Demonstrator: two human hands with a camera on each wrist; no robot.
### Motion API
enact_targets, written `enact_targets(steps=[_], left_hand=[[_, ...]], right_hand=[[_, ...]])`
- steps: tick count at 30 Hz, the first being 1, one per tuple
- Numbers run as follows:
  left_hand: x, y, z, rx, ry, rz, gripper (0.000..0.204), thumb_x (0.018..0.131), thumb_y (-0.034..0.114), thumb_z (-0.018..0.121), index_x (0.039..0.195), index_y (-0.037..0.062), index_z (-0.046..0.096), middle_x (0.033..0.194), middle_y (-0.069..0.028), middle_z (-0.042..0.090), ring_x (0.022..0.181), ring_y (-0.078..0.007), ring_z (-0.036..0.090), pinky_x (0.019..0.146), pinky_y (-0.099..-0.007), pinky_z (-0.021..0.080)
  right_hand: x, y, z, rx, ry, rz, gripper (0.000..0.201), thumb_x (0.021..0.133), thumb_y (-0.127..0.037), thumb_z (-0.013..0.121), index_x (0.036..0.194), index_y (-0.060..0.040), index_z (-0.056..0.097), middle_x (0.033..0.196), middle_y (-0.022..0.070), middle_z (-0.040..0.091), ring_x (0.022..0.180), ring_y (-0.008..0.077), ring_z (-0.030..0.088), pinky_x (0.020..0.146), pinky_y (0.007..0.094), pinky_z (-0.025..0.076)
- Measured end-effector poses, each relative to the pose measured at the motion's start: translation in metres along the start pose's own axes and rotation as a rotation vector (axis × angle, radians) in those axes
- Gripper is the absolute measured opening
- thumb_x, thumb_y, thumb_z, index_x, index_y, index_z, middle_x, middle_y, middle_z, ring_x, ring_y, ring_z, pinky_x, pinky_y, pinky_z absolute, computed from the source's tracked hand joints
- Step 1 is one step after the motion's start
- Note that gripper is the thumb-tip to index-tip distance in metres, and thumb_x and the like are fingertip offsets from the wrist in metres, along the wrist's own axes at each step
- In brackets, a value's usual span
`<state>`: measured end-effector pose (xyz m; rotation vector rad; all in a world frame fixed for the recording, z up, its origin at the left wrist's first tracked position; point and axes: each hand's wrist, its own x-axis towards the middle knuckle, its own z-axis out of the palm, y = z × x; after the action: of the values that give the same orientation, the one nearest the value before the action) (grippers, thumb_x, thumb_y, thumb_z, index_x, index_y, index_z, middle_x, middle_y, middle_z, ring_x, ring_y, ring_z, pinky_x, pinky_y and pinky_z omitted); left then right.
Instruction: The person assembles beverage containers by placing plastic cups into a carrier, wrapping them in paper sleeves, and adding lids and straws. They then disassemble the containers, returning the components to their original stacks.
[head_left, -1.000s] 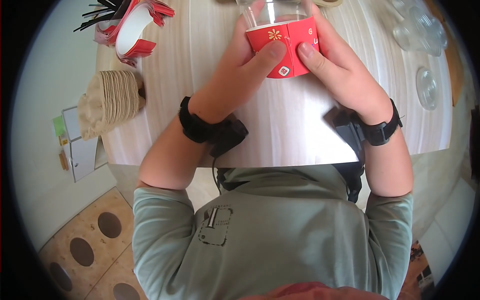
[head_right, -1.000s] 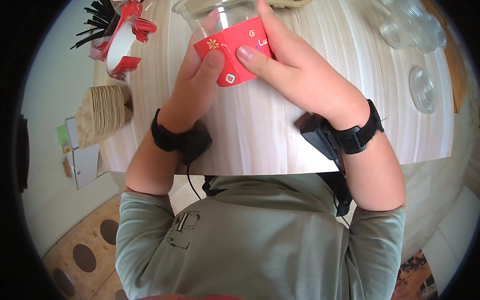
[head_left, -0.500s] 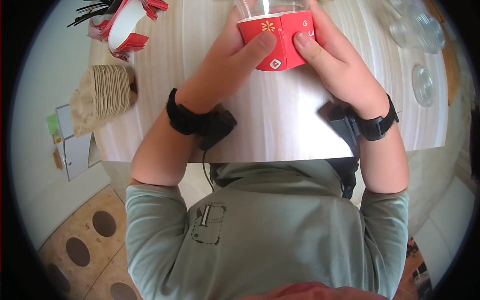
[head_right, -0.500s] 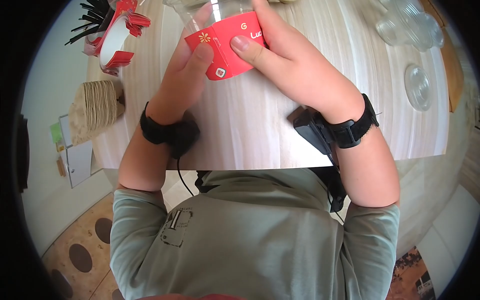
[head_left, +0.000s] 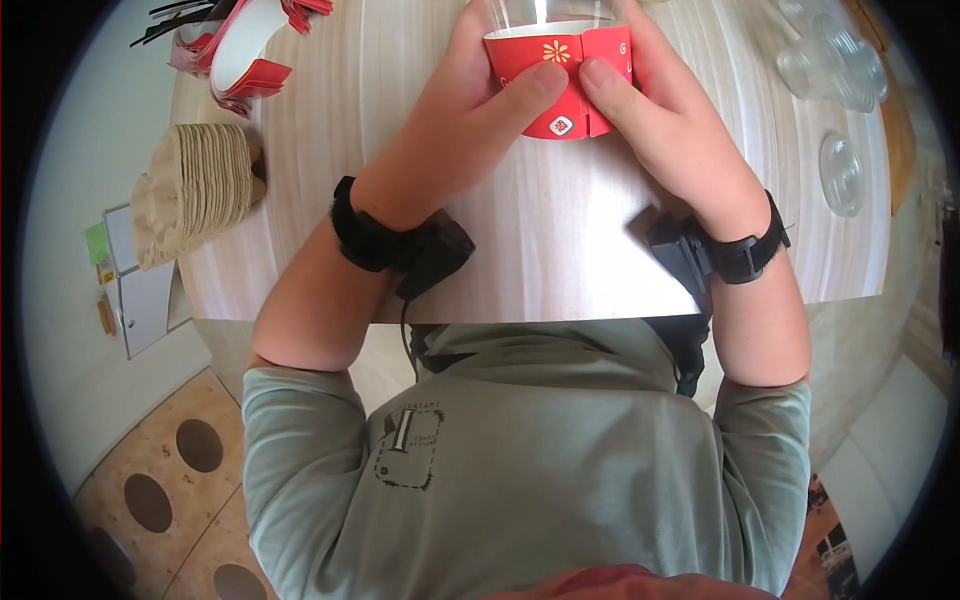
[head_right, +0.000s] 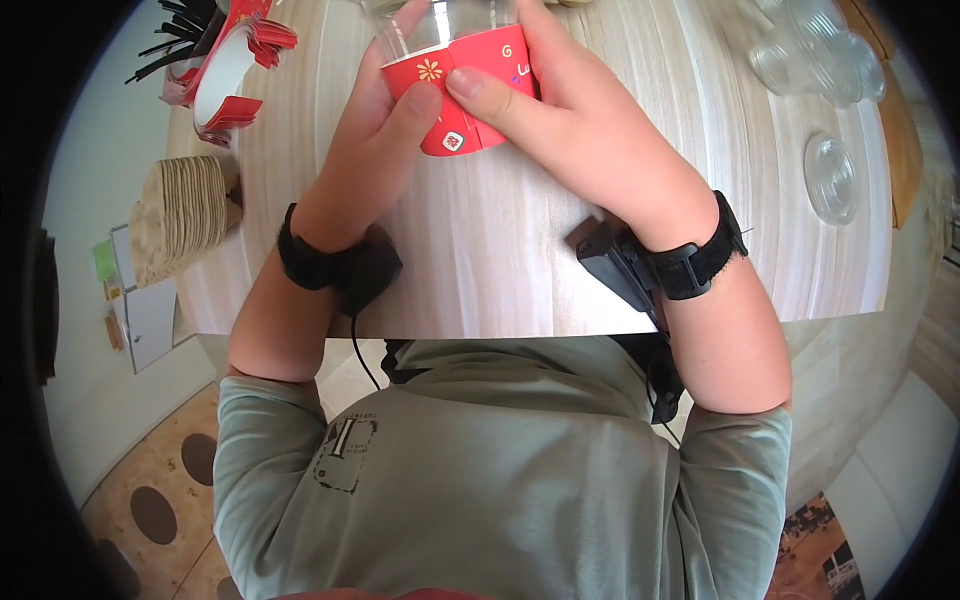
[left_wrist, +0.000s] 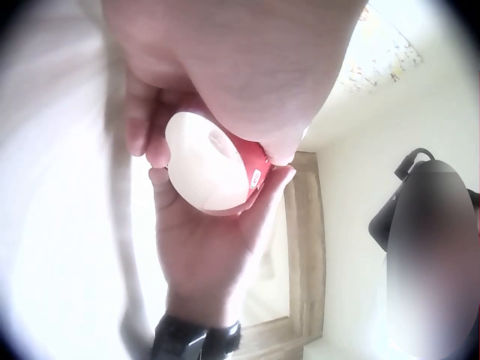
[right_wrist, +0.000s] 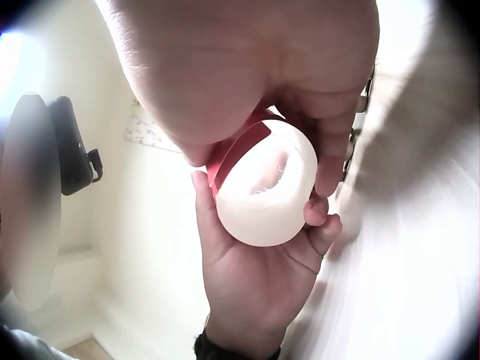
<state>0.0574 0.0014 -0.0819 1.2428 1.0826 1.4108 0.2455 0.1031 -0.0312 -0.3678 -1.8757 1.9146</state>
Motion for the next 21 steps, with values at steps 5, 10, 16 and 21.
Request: enact_targets(steps=[5,10,16,21], left_hand=[[0.001,-0.003,-0.002,0.029,0.041,-0.019,0.087,0.105,0.028,0.061,0.162,-0.0043,0.003,0.157,-0.0133,0.032,0.141,-0.0178,0.036,0.119,-0.0350,0.030],[0.000,-0.002,-0.002,-0.021,0.048,-0.051,0.088,0.106,0.031,0.061,0.162,-0.0038,0.003,0.156,-0.0134,0.034,0.140,-0.0182,0.038,0.119,-0.0350,0.032],[0.002,0.005,0.003,-0.066,0.053,-0.061,0.089,0.105,0.035,0.061,0.162,-0.0030,0.004,0.156,-0.0137,0.037,0.140,-0.0192,0.040,0.118,-0.0363,0.033],[0.006,0.011,0.003,-0.108,0.050,-0.069,0.095,0.103,0.042,0.063,0.162,-0.0029,0.005,0.158,-0.0149,0.035,0.143,-0.0207,0.039,0.120,-0.0386,0.032]], right_hand=[[0.008,0.025,-0.008,-0.036,-0.006,-0.067,0.084,0.103,-0.016,0.061,0.161,0.0081,0.005,0.152,0.0154,0.044,0.135,0.0181,0.044,0.115,0.0315,0.035],[0.008,0.035,-0.013,-0.070,0.010,-0.091,0.082,0.104,-0.016,0.059,0.162,0.0072,0.005,0.152,0.0160,0.044,0.135,0.0189,0.045,0.115,0.0317,0.036],[0.005,0.000,0.004,-0.067,0.041,-0.045,0.080,0.106,-0.016,0.056,0.163,0.0052,0.005,0.154,0.0164,0.043,0.137,0.0198,0.044,0.116,0.0327,0.035],[0.004,0.016,-0.011,0.053,-0.015,0.015,0.079,0.106,-0.016,0.056,0.163,0.0036,0.006,0.155,0.0158,0.041,0.138,0.0187,0.043,0.117,0.0329,0.035]])
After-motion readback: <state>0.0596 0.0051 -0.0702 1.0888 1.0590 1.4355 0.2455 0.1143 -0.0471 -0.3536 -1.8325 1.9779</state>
